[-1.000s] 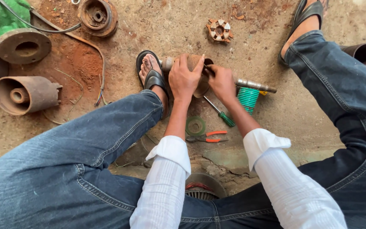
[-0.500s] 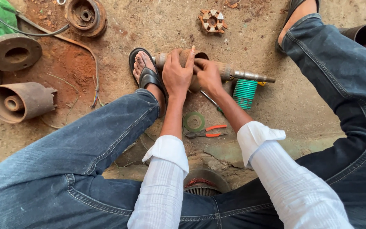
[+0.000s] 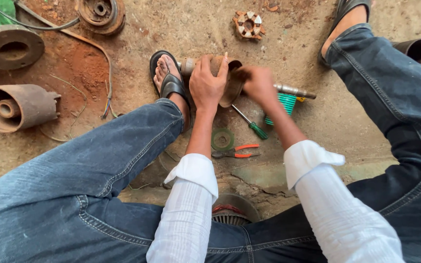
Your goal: The person sits on the ground and scrubs the inside of a cylindrical metal part with a wire brush. They rotate the part to clean different sections while surrounded by other metal components and tools.
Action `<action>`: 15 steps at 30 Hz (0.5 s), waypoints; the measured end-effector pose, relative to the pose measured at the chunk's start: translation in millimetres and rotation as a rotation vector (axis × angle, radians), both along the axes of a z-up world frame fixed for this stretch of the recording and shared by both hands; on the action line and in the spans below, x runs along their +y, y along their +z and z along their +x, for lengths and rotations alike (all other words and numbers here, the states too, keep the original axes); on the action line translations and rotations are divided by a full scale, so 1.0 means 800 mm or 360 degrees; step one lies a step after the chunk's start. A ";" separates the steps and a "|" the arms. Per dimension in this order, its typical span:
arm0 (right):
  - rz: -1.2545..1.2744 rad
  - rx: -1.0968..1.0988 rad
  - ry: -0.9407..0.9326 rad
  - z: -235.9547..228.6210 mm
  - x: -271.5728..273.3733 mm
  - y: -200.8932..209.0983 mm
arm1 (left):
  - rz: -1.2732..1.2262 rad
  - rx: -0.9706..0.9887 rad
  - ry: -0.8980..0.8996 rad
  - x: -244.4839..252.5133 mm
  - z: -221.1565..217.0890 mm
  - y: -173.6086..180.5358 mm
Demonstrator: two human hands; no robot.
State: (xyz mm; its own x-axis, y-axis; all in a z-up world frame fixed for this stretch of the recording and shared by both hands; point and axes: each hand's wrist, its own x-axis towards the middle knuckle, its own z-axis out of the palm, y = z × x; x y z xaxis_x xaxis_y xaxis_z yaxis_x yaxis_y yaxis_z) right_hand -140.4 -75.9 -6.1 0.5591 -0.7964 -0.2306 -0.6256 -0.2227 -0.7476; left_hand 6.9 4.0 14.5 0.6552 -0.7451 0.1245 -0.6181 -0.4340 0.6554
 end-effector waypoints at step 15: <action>-0.0069 -0.0025 -0.0655 -0.028 -0.007 -0.037 | -0.0019 0.0072 0.0004 0.004 -0.002 0.016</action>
